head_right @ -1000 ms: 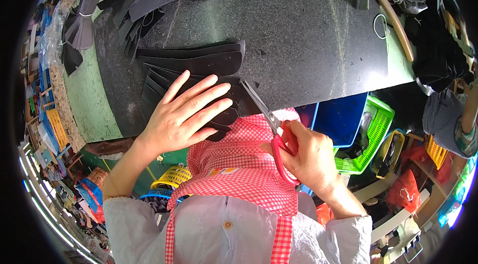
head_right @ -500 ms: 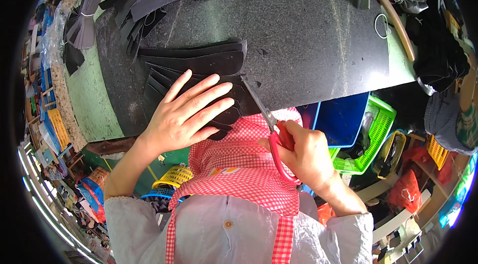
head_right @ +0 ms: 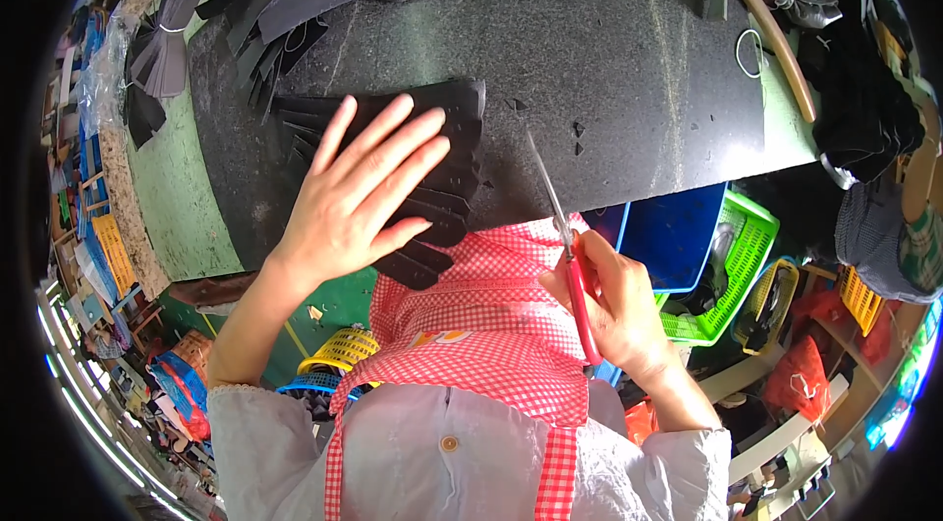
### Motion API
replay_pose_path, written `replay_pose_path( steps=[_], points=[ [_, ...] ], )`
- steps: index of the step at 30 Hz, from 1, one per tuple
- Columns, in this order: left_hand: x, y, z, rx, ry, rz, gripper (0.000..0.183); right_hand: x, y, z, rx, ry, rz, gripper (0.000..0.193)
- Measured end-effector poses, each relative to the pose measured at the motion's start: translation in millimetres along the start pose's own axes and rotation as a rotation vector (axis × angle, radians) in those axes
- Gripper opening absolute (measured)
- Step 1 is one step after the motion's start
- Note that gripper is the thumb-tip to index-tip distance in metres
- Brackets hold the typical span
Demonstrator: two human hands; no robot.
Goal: Trimming excess material from black shoe components using scissors in a factory setting.
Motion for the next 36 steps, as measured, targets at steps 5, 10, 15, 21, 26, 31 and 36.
replay_pose_path(
  steps=[5, 10, 15, 21, 26, 31, 36],
  points=[
    [2.9, 0.5, -14.3, -0.053, 0.05, -0.059, 0.073, 1.5, 4.5, -3.4, 0.061, -0.123, -0.184, 0.049],
    [1.3, -0.7, -12.5, -0.047, 0.057, -0.066, 0.073, -9.2, 10.6, 2.0, 0.101, -0.178, -0.427, 0.056],
    [0.5, -1.2, -12.0, -0.053, 0.071, -0.093, 0.073, -9.3, 12.5, 5.2, 0.128, -0.185, -0.433, 0.057],
    [-0.4, -0.9, -12.5, -0.046, 0.072, -0.105, 0.074, -12.6, 13.8, 5.4, 0.094, -0.135, -0.375, 0.052],
    [-1.8, -0.8, -12.1, -0.045, 0.087, -0.123, 0.074, -1.6, 12.2, 2.2, -0.006, -0.024, -0.179, 0.045],
    [-3.6, -2.3, -13.7, -0.05, 0.117, -0.136, 0.073, -13.9, 3.6, -0.3, 0.007, 0.008, -0.155, 0.046],
    [-4.9, -1.9, -13.1, -0.048, 0.121, -0.145, 0.07, -18.9, 6.5, 3.9, 0.068, -0.072, -0.321, 0.053]
  ],
)
Point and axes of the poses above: each hand's wrist, its own z-axis towards the middle knuckle, its own y-axis out of the palm, x = y × z, the point moved 3 cm from there along z, towards the middle knuckle, and after that the axes turned 4 degrees about z, right-handed, at the moved point
